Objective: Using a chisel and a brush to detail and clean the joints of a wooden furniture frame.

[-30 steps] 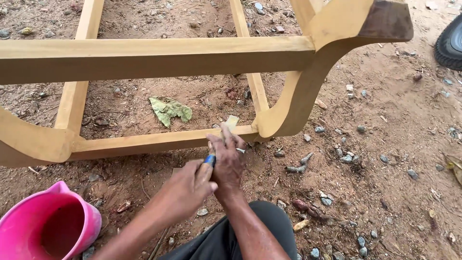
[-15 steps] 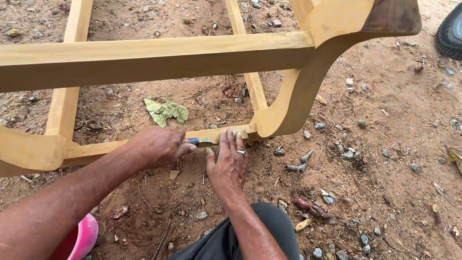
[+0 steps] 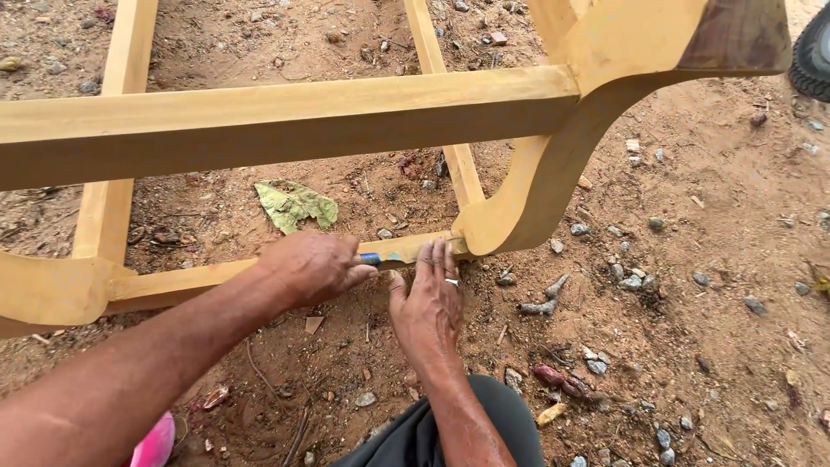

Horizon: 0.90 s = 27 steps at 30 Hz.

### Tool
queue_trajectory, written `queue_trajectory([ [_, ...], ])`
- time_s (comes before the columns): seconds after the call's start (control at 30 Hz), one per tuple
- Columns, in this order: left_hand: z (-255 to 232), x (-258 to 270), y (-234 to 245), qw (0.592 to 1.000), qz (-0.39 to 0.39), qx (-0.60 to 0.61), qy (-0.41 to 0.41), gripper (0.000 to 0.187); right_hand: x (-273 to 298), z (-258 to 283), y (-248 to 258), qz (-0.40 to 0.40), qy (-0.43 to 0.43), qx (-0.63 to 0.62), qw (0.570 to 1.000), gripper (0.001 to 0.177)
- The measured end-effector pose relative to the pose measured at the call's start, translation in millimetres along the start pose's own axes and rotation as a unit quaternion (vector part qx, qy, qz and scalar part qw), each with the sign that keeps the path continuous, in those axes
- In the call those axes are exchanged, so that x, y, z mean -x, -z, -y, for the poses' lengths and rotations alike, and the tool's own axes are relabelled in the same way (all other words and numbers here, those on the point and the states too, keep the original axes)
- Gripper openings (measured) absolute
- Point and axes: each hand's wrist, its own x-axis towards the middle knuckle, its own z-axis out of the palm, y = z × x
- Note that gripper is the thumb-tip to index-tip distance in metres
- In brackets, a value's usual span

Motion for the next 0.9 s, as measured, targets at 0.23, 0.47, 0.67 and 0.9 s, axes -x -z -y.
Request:
queue_trajectory([
  [0.23, 21.1, 4.3, -10.6, 1.0, 0.026, -0.013, -0.003, 0.056, 0.3, 1.8, -19.2, 0.034, 0.015, 0.046, 0.998, 0.079],
  [0.47, 24.9, 9.9, -16.1, 0.999, 0.023, -0.024, 0.001, 0.058, 2.4, 5.9, -15.3, 0.069, 0.041, 0.011, 0.997, 0.077],
  [0.67, 8.3, -13.1, -9.5, 0.998, 0.015, -0.046, -0.027, 0.058, -3.2, -3.8, -5.5, 0.037, 0.002, 0.018, 0.999, 0.083],
  [0.9, 17.1, 15.2, -4.0, 0.999, 0.034, -0.039, 0.001, 0.057, 4.3, 9.6, -9.2, 0.062, 0.036, -0.009, 0.997, 0.086],
])
